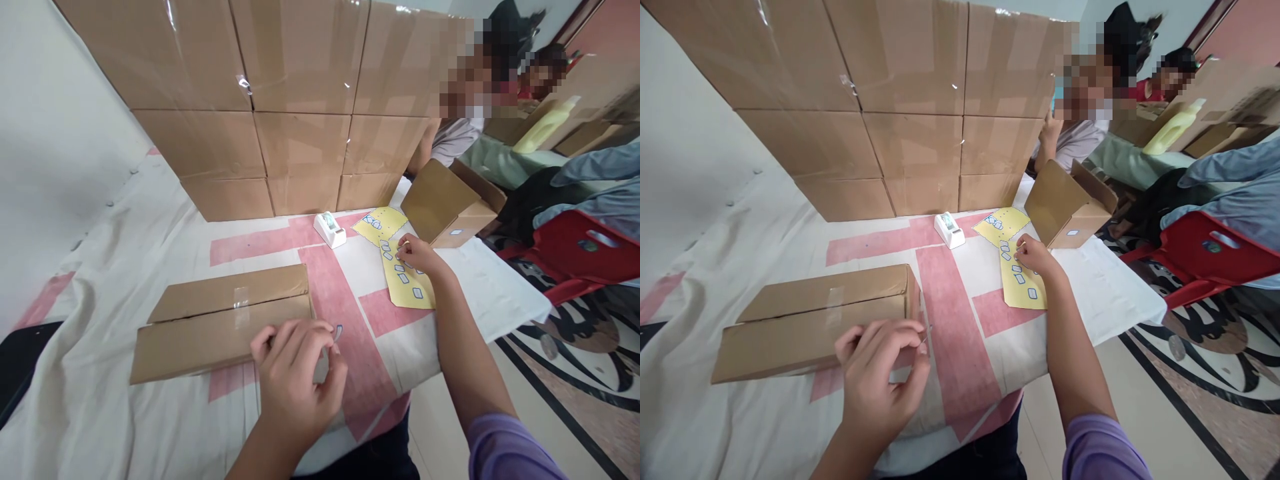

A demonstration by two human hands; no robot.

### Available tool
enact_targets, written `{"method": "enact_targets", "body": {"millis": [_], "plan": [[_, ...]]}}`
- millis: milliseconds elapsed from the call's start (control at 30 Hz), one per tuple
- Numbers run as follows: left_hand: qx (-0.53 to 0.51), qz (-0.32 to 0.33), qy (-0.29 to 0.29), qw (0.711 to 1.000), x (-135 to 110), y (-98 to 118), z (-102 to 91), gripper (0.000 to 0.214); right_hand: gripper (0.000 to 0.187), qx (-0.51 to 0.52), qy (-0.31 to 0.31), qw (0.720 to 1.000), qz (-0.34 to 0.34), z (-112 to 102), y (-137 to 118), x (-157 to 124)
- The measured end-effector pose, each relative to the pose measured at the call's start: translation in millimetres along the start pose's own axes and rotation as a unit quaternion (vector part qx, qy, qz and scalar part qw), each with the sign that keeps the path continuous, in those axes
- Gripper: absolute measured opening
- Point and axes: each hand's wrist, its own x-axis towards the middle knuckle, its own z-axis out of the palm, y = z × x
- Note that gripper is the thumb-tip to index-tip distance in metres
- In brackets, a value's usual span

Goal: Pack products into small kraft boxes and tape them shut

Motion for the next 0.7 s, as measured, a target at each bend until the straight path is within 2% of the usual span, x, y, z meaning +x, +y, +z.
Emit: {"method": "enact_targets", "body": {"millis": [200,367,500,600,700], "plan": [[0.0,0.0,0.004,1.0,-0.1,0.5,0.4,0.015,0.023,-0.098,0.043,0.994,-0.009,8.2,2.4,3.5],[0.0,0.001,0.002,1.0,-0.2,0.3,0.1,0.014,0.026,-0.115,0.036,0.992,0.022,10.5,3.8,4.8],[0.003,0.0,0.004,1.0,-0.7,0.7,0.5,0.014,0.032,-0.125,0.036,0.987,0.097,4.1,1.7,1.7],[0.001,-0.004,0.004,1.0,-1.3,1.3,0.9,0.015,0.048,-0.134,0.039,0.977,0.163,-2.8,5.5,0.6],[-0.002,-0.005,0.005,1.0,-1.7,1.9,1.2,0.015,0.062,-0.148,0.064,0.968,0.192,-5.7,15.8,2.6]]}}
